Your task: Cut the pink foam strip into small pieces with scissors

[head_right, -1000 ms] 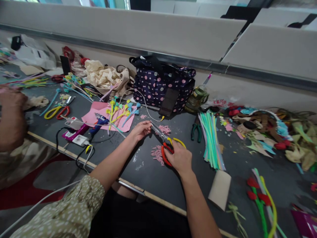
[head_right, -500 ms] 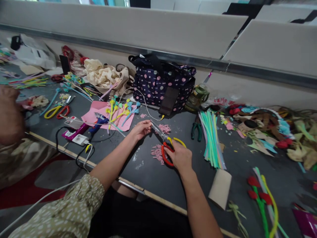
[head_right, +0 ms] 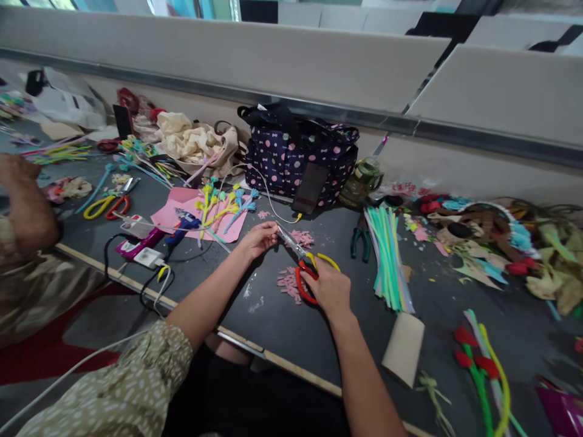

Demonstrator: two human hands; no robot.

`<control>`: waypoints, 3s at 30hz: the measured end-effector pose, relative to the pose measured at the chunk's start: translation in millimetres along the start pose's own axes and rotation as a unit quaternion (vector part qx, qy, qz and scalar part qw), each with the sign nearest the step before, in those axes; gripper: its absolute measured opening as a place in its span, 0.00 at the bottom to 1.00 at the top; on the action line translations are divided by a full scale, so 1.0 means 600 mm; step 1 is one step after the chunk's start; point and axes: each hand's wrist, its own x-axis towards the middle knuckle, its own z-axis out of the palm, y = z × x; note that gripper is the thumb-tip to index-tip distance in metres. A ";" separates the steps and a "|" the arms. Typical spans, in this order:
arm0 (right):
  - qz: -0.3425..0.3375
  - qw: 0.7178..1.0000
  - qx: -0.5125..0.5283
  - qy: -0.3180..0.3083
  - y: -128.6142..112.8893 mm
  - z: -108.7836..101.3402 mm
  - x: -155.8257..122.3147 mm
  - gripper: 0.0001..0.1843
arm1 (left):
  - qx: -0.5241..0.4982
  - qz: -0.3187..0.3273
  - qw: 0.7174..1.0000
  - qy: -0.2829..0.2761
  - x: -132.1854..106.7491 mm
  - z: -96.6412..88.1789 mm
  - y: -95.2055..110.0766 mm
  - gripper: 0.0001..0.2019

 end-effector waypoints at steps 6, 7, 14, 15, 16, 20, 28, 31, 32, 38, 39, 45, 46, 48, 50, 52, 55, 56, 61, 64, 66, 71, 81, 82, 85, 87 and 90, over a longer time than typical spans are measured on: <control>0.017 1.000 -0.024 0.010 -0.017 -0.018 0.003 0.33 | 0.011 0.057 0.997 0.049 0.003 -0.004 0.004 0.09; 0.011 1.000 -0.025 0.009 -0.018 -0.019 0.003 0.33 | 0.011 0.074 0.995 0.061 0.003 -0.005 0.005 0.09; 0.025 0.999 -0.029 0.039 -0.002 -0.005 0.002 0.28 | 0.016 0.205 0.973 0.108 -0.006 0.000 0.013 0.09; 0.031 0.998 -0.024 0.044 0.001 -0.003 0.002 0.27 | 0.023 0.207 0.972 0.110 -0.007 0.001 0.014 0.09; 0.036 0.998 -0.018 0.048 0.004 -0.002 0.002 0.26 | 0.031 0.207 0.972 0.111 -0.008 0.001 0.015 0.08; 0.048 0.997 0.001 0.057 0.008 -0.002 0.003 0.27 | 0.081 0.142 0.983 0.084 -0.011 0.001 0.017 0.08; 0.058 0.995 0.005 0.076 0.009 -0.002 0.002 0.27 | 0.032 0.185 0.979 0.082 0.006 -0.004 0.014 0.08; 0.057 0.995 0.006 0.077 0.010 0.000 0.001 0.28 | -0.002 0.249 0.963 0.101 0.011 -0.011 0.016 0.07; 0.055 0.996 0.005 0.076 0.010 0.000 0.001 0.28 | -0.006 0.250 0.963 0.099 0.011 -0.013 0.016 0.07; 0.036 0.997 0.008 0.064 0.010 0.003 -0.001 0.27 | -0.014 0.177 0.983 0.053 0.015 -0.020 0.002 0.10; 0.035 0.997 0.011 0.065 0.010 0.003 -0.001 0.27 | -0.019 0.164 0.985 0.045 0.016 -0.021 0.000 0.11; 0.021 0.996 0.023 0.088 0.009 0.004 -0.002 0.27 | -0.042 0.109 0.993 0.013 0.019 -0.023 -0.005 0.15; 0.018 0.995 0.025 0.090 0.009 0.004 -0.002 0.27 | -0.042 0.101 0.994 0.012 0.019 -0.023 -0.005 0.15; 0.012 0.995 0.030 0.090 0.008 0.004 -0.002 0.26 | -0.040 0.088 0.995 0.006 0.019 -0.021 -0.006 0.15; 0.007 0.995 0.034 0.090 0.007 0.004 -0.002 0.26 | -0.038 0.081 0.996 -0.006 0.017 -0.018 -0.006 0.15; 0.003 0.995 0.038 0.094 0.006 0.005 -0.002 0.26 | -0.035 0.073 0.997 -0.018 0.013 -0.013 -0.007 0.15; 0.003 0.994 0.043 0.096 0.006 0.006 -0.002 0.27 | -0.034 0.059 0.997 -0.027 0.006 -0.005 -0.008 0.14; 0.004 0.995 0.046 0.094 0.006 0.007 -0.002 0.27 | -0.034 0.055 0.997 -0.030 0.004 -0.003 -0.008 0.14; 0.003 0.995 0.053 0.090 0.007 0.009 -0.002 0.27 | -0.038 0.049 0.997 -0.046 0.002 0.000 -0.010 0.13; -0.001 0.994 0.056 0.093 0.007 0.010 -0.002 0.28 | -0.044 0.045 0.997 -0.054 0.003 -0.001 -0.011 0.13; -0.002 0.994 0.061 0.096 0.007 0.011 -0.002 0.29 | -0.044 0.042 0.997 -0.056 0.003 -0.002 -0.012 0.13; 0.002 0.994 0.074 0.086 0.009 0.010 -0.002 0.28 | -0.038 0.042 0.997 -0.049 0.002 -0.001 -0.012 0.12; -0.005 0.994 0.057 0.093 0.010 0.014 -0.002 0.27 | -0.036 0.034 0.998 -0.046 -0.003 0.002 -0.005 0.10; -0.006 0.994 0.055 0.093 0.010 0.014 -0.003 0.28 | -0.036 0.032 0.998 -0.044 -0.003 0.002 -0.005 0.10; -0.008 0.994 0.056 0.092 0.010 0.015 -0.003 0.28 | -0.032 0.028 0.998 -0.037 -0.003 0.002 -0.006 0.10; -0.008 0.994 0.059 0.090 0.009 0.014 -0.003 0.28 | -0.026 0.028 0.999 -0.035 -0.003 0.002 -0.006 0.10; -0.004 0.994 0.066 0.091 0.008 0.014 -0.003 0.28 | -0.019 0.028 0.999 -0.033 -0.003 0.001 -0.007 0.10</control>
